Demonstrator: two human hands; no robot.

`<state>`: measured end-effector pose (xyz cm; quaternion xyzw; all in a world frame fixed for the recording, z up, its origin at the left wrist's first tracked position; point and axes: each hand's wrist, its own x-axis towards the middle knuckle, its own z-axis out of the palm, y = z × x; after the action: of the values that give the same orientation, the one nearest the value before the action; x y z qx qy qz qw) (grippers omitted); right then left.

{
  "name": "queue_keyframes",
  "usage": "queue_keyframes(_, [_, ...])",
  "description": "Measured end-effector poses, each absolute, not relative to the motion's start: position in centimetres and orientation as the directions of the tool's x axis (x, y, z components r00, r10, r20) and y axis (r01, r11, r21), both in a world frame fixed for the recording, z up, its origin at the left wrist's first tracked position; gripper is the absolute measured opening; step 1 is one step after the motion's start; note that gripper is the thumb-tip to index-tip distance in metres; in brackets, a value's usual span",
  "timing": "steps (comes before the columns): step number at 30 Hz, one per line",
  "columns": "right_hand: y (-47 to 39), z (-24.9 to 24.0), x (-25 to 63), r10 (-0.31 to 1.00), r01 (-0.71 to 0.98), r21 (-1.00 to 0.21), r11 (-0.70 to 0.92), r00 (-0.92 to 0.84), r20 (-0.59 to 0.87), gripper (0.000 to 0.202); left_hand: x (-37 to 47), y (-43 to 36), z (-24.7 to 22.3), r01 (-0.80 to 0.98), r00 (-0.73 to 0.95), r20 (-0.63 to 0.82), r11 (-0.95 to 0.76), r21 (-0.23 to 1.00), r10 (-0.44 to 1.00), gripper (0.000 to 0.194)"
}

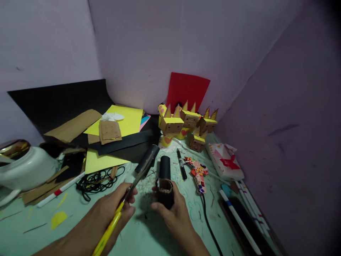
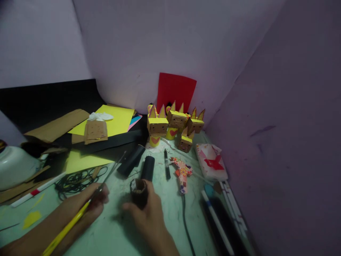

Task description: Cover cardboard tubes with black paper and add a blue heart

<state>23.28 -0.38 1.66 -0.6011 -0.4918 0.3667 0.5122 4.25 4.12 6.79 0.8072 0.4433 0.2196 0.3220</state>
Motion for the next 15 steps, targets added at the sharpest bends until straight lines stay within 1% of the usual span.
queue_keyframes(1, [-0.4, 1.7, 23.2, 0.969, 0.222, -0.975, 0.013, 0.239, 0.068, 0.045, 4.9, 4.0, 7.2, 0.532, 0.497, 0.025, -0.327, 0.781, 0.868, 0.016])
queue_keyframes(3, [-0.6, 1.7, 23.0, 0.972, 0.256, -0.966, 0.04, 0.214, 0.097, 0.055, 6.2, 3.9, 7.8, 0.413, 0.498, -0.042, -0.194, 0.89, 0.866, 0.024])
queue_keyframes(5, [-1.0, 1.7, 23.0, 0.982, 0.288, -0.955, 0.073, 0.146, 0.12, 0.065, 7.2, 4.1, 8.0, 0.309, 0.507, -0.073, -0.102, 0.946, 0.859, 0.03])
queue_keyframes(7, [-1.5, 1.6, 23.1, 0.992, 0.298, -0.95, 0.092, 0.051, 0.112, 0.069, 7.9, 4.5, 7.7, 0.25, 0.493, -0.066, -0.068, 0.966, 0.868, 0.031])
queue_keyframes(9, [-1.8, 1.5, 23.3, 0.992, 0.302, -0.946, 0.12, -0.012, 0.122, 0.069, 8.2, 5.0, 7.2, 0.209, 0.474, -0.041, -0.067, 0.976, 0.88, 0.03])
queue_keyframes(13, [-1.4, 2.0, 23.2, 0.967, 0.275, -0.93, 0.245, -0.005, 0.254, 0.068, 8.4, 5.4, 6.5, 0.107, 0.531, -0.044, -0.016, 0.994, 0.846, 0.026])
queue_keyframes(15, [-1.0, 2.4, 23.1, 0.967, 0.253, -0.936, 0.244, 0.015, 0.256, 0.06, 8.3, 5.5, 6.9, 0.086, 0.554, -0.047, -0.001, 0.996, 0.831, 0.026])
